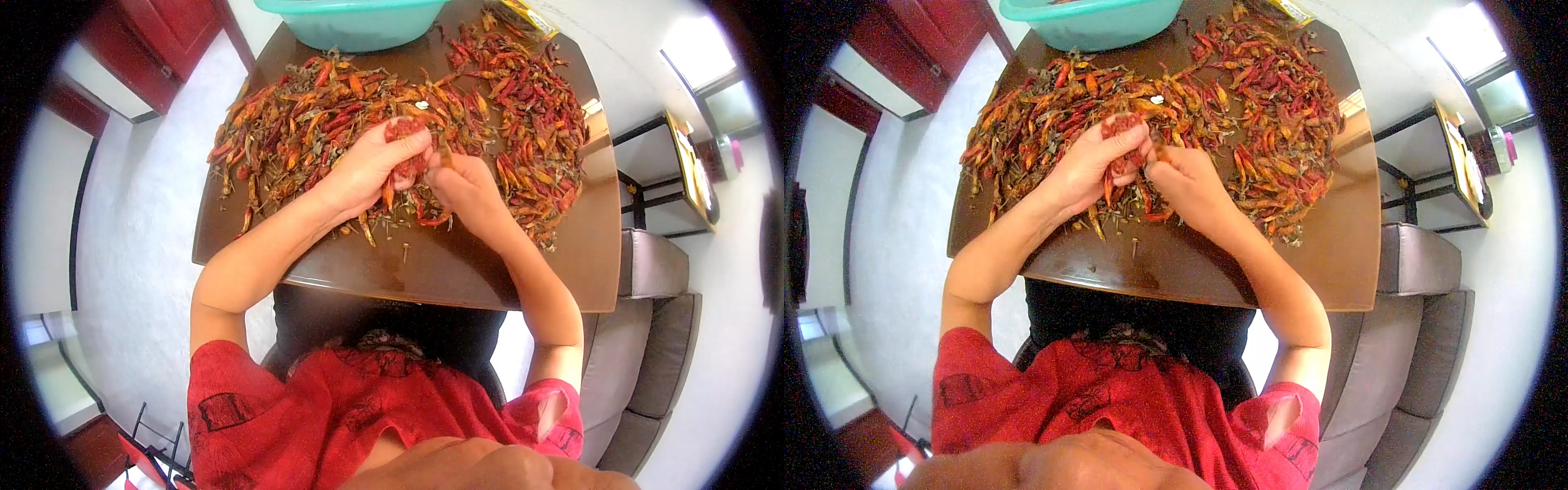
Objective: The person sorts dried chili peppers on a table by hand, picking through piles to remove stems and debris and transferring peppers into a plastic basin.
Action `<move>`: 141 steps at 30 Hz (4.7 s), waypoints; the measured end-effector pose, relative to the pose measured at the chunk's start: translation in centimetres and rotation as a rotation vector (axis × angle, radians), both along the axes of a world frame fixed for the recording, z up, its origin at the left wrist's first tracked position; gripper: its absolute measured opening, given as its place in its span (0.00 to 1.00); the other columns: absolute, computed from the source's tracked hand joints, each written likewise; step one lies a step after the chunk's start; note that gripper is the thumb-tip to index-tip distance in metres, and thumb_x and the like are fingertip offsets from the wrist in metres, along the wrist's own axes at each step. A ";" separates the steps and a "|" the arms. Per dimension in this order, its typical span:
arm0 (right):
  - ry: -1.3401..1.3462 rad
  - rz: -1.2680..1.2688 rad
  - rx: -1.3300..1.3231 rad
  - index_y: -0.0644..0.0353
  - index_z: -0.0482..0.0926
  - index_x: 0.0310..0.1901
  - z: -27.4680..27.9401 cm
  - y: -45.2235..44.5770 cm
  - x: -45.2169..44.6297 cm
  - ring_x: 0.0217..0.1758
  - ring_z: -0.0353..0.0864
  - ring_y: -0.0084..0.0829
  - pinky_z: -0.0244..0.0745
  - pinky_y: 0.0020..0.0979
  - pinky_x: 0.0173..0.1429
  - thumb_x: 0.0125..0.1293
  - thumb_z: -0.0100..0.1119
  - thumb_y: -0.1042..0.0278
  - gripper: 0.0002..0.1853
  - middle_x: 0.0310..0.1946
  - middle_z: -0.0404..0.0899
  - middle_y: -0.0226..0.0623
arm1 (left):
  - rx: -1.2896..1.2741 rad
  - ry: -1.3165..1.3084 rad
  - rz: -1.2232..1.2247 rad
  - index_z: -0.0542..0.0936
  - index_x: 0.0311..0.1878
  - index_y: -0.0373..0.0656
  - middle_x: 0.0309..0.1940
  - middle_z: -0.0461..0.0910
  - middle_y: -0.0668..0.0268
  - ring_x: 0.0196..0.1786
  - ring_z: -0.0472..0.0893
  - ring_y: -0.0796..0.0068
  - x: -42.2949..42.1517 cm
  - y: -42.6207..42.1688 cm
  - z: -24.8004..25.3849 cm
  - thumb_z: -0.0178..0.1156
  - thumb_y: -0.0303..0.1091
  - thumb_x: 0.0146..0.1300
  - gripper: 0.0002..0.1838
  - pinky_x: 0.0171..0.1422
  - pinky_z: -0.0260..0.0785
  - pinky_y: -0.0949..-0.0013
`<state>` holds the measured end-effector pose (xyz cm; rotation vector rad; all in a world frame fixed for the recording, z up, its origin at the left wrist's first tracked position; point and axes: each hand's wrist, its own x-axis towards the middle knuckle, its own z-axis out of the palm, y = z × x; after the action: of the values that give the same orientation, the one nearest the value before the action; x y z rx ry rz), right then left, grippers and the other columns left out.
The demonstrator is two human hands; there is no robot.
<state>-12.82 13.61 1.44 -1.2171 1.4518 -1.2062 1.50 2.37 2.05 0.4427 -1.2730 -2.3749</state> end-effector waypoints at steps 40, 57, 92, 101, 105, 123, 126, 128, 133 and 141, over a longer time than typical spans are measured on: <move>-1.277 0.216 0.181 0.56 0.72 0.46 0.4 -1.2 -2.7 0.27 0.68 0.19 0.64 0.22 0.27 0.75 0.36 0.51 0.19 0.30 0.73 0.25 | 0.042 0.126 -0.046 0.70 0.35 0.47 0.28 0.68 0.74 0.26 0.64 0.86 0.8 -0.9 1.7 0.55 0.49 0.71 0.16 0.25 0.54 0.81; -1.105 0.017 -0.038 0.59 0.57 0.68 1.1 -1.4 -2.3 0.56 0.76 0.53 0.72 0.48 0.66 0.78 0.25 0.54 0.25 0.61 0.68 0.60 | -0.651 -0.023 0.169 0.82 0.45 0.35 0.37 0.83 0.67 0.41 0.79 0.81 0.7 -0.5 1.9 0.57 0.30 0.68 0.10 0.49 0.72 0.75; -0.300 -0.033 0.111 0.50 0.72 0.24 2.2 -0.1 -4.0 0.20 0.60 0.13 0.50 0.20 0.24 0.68 0.59 0.59 0.14 0.18 0.65 0.18 | -1.003 -0.273 0.107 0.84 0.41 0.41 0.26 0.80 0.67 0.30 0.77 0.76 0.9 -0.3 1.0 0.65 0.37 0.61 0.11 0.38 0.69 0.71; 0.499 -0.219 -0.467 0.66 0.73 0.29 1.2 -0.5 -1.5 0.26 0.66 0.20 0.64 0.27 0.32 0.67 0.58 0.69 0.11 0.20 0.68 0.31 | -0.924 -0.378 -0.042 0.81 0.39 0.37 0.26 0.80 0.66 0.30 0.78 0.81 0.7 0.9 0.9 0.63 0.30 0.62 0.07 0.37 0.69 0.73; 0.566 -0.467 -0.288 0.64 0.75 0.32 1.5 -0.6 -4.2 0.28 0.74 0.32 0.70 0.31 0.33 0.68 0.57 0.67 0.09 0.25 0.75 0.36 | -1.011 -0.162 -0.211 0.79 0.38 0.39 0.25 0.77 0.71 0.29 0.74 0.85 1.3 2.2 1.6 0.60 0.33 0.66 0.07 0.33 0.66 0.78; -0.862 -0.068 -0.049 0.61 0.63 0.66 1.2 -1.0 -0.6 0.66 0.68 0.33 0.61 0.39 0.70 0.77 0.39 0.57 0.23 0.61 0.71 0.39 | -0.157 -0.130 0.079 0.77 0.53 0.45 0.35 0.76 0.76 0.28 0.68 0.90 -0.4 1.9 0.0 0.63 0.33 0.65 0.14 0.28 0.57 0.82; -0.718 -0.035 -0.095 0.59 0.66 0.65 0.8 -0.6 0.4 0.66 0.67 0.30 0.61 0.33 0.69 0.77 0.42 0.54 0.23 0.60 0.72 0.35 | -0.331 -0.193 0.056 0.80 0.48 0.44 0.33 0.78 0.76 0.30 0.71 0.89 -0.4 2.2 -0.2 0.63 0.35 0.65 0.11 0.29 0.59 0.83; -0.582 -0.105 -0.059 0.62 0.68 0.64 1.4 -0.4 0.5 0.61 0.71 0.29 0.65 0.32 0.64 0.77 0.42 0.52 0.24 0.57 0.74 0.37 | -0.156 -0.175 0.035 0.80 0.48 0.42 0.31 0.77 0.77 0.30 0.71 0.89 -0.3 2.0 -0.4 0.62 0.37 0.66 0.11 0.28 0.58 0.82; -0.484 -0.240 -0.210 0.67 0.69 0.60 1.4 -0.6 -1.7 0.45 0.74 0.24 0.69 0.26 0.48 0.76 0.44 0.54 0.23 0.47 0.76 0.36 | 0.277 -0.007 -0.217 0.76 0.40 0.40 0.26 0.73 0.73 0.27 0.69 0.84 0.5 0.0 -0.8 0.54 0.41 0.70 0.13 0.20 0.52 0.79; -0.363 -0.098 -0.034 0.60 0.79 0.46 1.1 -0.1 -1.9 0.32 0.75 0.17 0.69 0.20 0.36 0.69 0.58 0.65 0.09 0.30 0.79 0.25 | 0.116 -0.122 -0.154 0.76 0.43 0.42 0.29 0.75 0.72 0.30 0.71 0.85 0.3 1.1 -0.2 0.58 0.39 0.69 0.10 0.22 0.56 0.80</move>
<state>-14.67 13.53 2.56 -0.8990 1.2336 -1.4381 1.77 3.50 1.85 0.5505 -1.2670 -2.5961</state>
